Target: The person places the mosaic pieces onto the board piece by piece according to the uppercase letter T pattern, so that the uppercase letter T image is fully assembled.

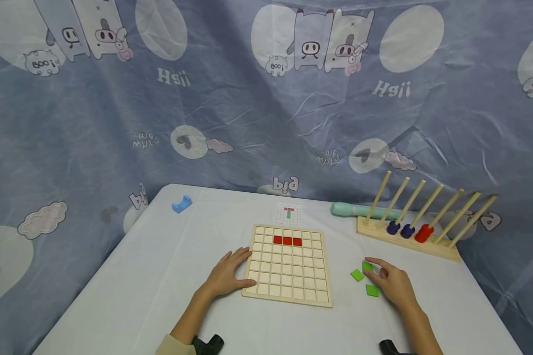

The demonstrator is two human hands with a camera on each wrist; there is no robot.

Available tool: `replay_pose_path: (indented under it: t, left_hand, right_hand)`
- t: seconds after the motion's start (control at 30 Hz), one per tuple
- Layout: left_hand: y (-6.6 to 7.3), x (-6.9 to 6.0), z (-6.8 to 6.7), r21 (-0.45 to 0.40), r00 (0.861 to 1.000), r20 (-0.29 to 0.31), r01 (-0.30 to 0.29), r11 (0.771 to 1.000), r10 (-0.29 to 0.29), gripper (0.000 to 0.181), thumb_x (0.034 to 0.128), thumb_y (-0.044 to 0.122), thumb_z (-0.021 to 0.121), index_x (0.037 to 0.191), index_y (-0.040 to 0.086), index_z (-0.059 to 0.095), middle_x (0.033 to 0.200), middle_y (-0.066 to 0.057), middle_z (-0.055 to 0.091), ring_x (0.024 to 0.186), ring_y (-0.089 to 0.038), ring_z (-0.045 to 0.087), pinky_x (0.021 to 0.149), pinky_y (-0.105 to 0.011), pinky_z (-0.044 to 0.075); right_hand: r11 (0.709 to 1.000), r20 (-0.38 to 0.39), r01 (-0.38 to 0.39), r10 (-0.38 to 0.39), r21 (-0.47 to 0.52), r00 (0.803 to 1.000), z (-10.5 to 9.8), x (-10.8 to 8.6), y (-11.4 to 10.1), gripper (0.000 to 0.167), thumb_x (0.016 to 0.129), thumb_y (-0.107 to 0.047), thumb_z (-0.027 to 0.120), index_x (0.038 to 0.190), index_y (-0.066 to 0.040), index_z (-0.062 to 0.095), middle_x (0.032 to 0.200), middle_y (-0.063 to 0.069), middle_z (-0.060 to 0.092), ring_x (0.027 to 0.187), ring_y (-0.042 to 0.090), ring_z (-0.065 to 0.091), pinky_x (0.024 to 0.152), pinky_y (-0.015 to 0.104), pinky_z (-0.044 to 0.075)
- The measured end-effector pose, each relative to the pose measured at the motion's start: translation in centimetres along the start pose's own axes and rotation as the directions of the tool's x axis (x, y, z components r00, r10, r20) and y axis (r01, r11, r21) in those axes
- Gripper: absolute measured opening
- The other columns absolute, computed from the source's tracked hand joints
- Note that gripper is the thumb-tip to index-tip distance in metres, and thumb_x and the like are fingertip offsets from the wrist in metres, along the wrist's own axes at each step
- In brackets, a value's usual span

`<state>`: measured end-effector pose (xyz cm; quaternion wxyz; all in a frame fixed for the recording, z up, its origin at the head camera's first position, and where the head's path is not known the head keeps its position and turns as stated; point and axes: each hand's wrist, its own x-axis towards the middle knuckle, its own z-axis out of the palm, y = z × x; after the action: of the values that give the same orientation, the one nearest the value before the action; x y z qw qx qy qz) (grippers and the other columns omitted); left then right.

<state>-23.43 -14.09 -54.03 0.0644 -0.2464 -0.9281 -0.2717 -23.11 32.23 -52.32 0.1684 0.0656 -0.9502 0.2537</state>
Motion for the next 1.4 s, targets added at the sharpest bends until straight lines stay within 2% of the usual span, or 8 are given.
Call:
replay_pose_path:
  t: [0.2,0.4,0.63,1.13,1.27,1.4]
  left_hand:
    - [-0.1,0.1,0.0,0.003,1.0,-0.013,-0.012,1.0,0.012,0.087,0.0731,0.064,0.064,0.139,0.01,0.042,0.144,-0.005,0.038,0.133,-0.024,0.031,0.11,-0.044,0.02]
    - [-0.2,0.2,0.1,0.013,1.0,-0.007,-0.011,1.0,0.011,0.089,0.0725,0.067,0.061,0.14,0.011,0.042,0.144,-0.005,0.038,0.133,-0.023,0.031,0.11,-0.043,0.02]
    - [-0.2,0.2,0.2,0.01,1.0,-0.014,-0.016,1.0,0.017,0.089,0.0728,0.067,0.061,0.139,0.011,0.042,0.143,-0.006,0.038,0.133,-0.025,0.031,0.11,-0.045,0.021]
    - [-0.3,0.2,0.2,0.011,1.0,0.005,0.01,1.0,-0.01,0.091,0.0722,0.069,0.06,0.14,0.012,0.041,0.144,-0.004,0.037,0.134,-0.022,0.029,0.111,-0.042,0.018]
    - [-0.3,0.2,0.2,0.011,1.0,0.009,0.01,1.0,-0.01,0.091,0.0724,0.069,0.06,0.14,0.012,0.04,0.145,-0.004,0.037,0.134,-0.022,0.029,0.111,-0.042,0.018]
    - [-0.3,0.1,0.2,0.007,1.0,0.012,0.022,1.0,-0.022,0.09,0.0724,0.068,0.06,0.14,0.012,0.04,0.145,-0.003,0.036,0.135,-0.021,0.028,0.111,-0.041,0.017]
  right_hand:
    - [0.999,0.023,-0.028,0.028,-0.024,0.999,-0.2,0.0,0.7,0.041,0.08,-0.036,0.071,0.112,-0.011,0.066,0.052,-0.007,0.038,0.045,0.007,0.028,0.041,0.023,0.024]
    - [0.998,0.052,-0.05,0.051,-0.032,0.997,-0.3,-0.1,0.5,0.043,0.081,-0.038,0.07,0.112,-0.007,0.066,0.052,-0.006,0.038,0.046,0.008,0.029,0.041,0.024,0.023]
    - [0.998,0.048,-0.057,0.058,-0.031,0.997,-0.4,0.0,0.4,0.041,0.081,-0.036,0.07,0.111,-0.008,0.067,0.052,-0.006,0.037,0.046,0.008,0.028,0.041,0.024,0.023]
    - [0.998,0.009,-0.063,0.063,-0.015,0.998,-0.1,-0.1,0.6,0.035,0.08,-0.033,0.072,0.106,-0.009,0.068,0.052,-0.006,0.036,0.046,0.007,0.027,0.04,0.023,0.023]
    - [0.999,-0.028,-0.043,0.043,0.017,0.999,0.2,0.0,0.3,0.035,0.08,-0.032,0.072,0.106,-0.01,0.067,0.052,-0.006,0.035,0.045,0.006,0.026,0.038,0.023,0.023]
    - [0.999,-0.055,-0.003,0.006,0.054,0.998,0.9,0.3,-0.9,0.033,0.08,-0.032,0.073,0.105,-0.011,0.068,0.052,-0.007,0.034,0.044,0.004,0.025,0.037,0.022,0.024]
